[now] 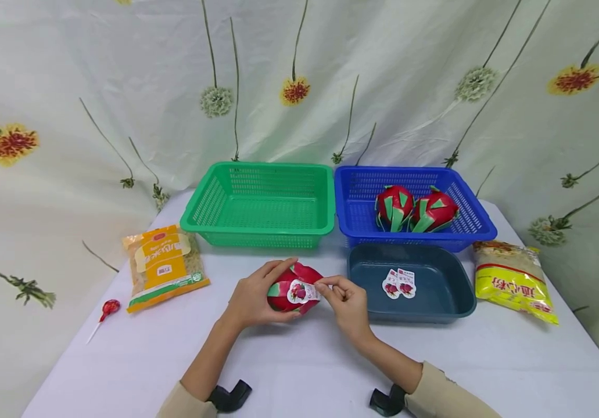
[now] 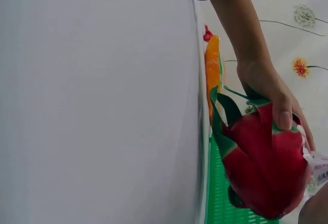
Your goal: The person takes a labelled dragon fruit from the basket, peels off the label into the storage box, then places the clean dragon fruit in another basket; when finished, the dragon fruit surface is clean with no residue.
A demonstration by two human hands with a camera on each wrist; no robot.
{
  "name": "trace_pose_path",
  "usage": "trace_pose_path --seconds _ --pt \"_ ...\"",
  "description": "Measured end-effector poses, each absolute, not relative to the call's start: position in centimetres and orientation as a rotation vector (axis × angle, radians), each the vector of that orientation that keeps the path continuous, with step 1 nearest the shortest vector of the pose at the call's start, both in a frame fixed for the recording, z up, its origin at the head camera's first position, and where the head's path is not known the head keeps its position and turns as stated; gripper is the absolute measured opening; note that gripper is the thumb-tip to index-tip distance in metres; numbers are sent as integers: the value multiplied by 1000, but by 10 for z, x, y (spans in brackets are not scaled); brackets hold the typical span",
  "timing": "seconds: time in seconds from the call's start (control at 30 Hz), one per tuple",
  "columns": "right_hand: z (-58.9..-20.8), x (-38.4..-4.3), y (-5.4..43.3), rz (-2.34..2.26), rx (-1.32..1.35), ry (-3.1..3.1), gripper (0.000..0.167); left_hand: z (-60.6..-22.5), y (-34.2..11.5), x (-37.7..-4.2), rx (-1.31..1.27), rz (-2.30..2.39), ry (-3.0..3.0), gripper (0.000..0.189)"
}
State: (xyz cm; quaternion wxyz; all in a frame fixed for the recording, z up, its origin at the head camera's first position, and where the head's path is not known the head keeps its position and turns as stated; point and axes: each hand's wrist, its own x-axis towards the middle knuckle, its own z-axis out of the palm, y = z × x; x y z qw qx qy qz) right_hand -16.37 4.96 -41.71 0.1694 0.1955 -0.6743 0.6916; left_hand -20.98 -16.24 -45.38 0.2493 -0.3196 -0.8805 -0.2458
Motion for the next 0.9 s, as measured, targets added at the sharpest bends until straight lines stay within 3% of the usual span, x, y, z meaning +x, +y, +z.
trace_pose_path --seconds 0.3,0.53,0.7,0.9 --pt "-394 -174 99 1801 681 -1623 7 -460 -169 -221 -802 -639 -2476 91" --pt "-341 -175 172 1534 484 -2018 10 -457 -176 -217 -762 -673 -2555 91" --pt "-367 -203 220 1290 425 -2435 14 -459 -176 -217 -734 -693 -2574 91" --pt "-398 -230 241 1069 578 -2795 16 -462 -172 -218 -728 -716 -2593 91"
